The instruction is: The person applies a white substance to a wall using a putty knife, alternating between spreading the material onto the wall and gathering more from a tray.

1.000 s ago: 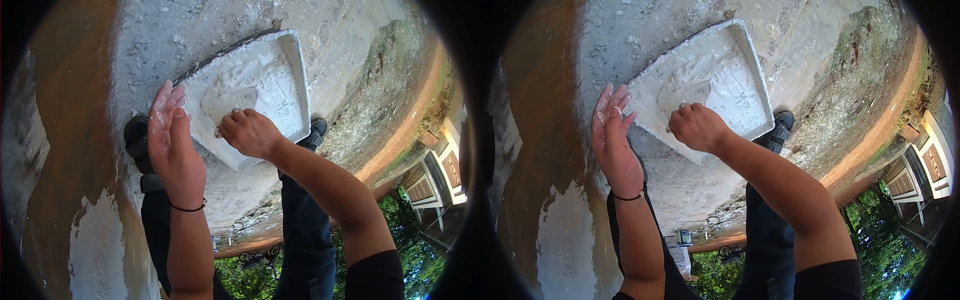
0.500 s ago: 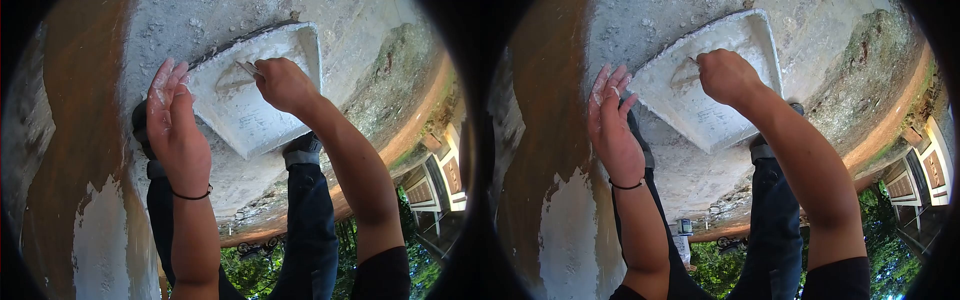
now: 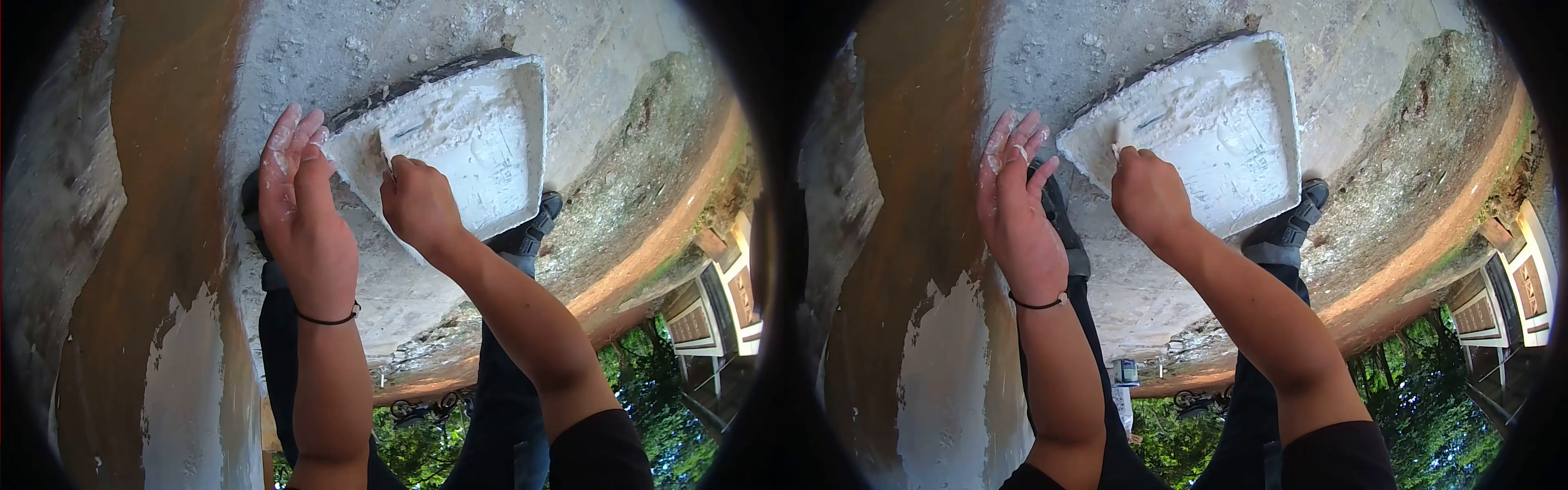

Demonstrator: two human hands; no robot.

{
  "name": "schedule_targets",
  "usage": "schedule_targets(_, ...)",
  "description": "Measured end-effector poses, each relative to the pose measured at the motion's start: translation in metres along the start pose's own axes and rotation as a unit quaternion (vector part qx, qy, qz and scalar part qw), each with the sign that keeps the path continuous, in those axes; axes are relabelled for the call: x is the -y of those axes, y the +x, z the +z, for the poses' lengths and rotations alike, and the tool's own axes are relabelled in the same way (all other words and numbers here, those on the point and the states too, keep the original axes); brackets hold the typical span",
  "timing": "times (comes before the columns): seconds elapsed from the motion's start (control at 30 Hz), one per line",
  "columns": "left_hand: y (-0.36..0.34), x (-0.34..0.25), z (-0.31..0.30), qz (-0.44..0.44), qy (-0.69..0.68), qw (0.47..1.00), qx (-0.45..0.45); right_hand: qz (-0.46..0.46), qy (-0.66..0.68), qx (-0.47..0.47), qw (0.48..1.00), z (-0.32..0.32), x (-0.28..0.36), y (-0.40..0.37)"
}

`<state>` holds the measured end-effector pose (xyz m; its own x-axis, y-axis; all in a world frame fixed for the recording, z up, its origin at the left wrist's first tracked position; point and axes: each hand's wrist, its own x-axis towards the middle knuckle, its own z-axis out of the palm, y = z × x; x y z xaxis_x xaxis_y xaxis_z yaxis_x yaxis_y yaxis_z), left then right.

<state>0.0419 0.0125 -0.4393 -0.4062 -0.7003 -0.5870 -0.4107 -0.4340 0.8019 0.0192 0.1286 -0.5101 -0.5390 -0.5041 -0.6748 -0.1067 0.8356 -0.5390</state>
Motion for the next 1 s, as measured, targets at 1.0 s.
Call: schedule_targets(1.0, -0.009, 0.001, 0.008, -0.002, 0.052, 0.998, 0.021, 0.114, 0.206, 0.258, 0.937, -0.042, -0.065, 0.006)
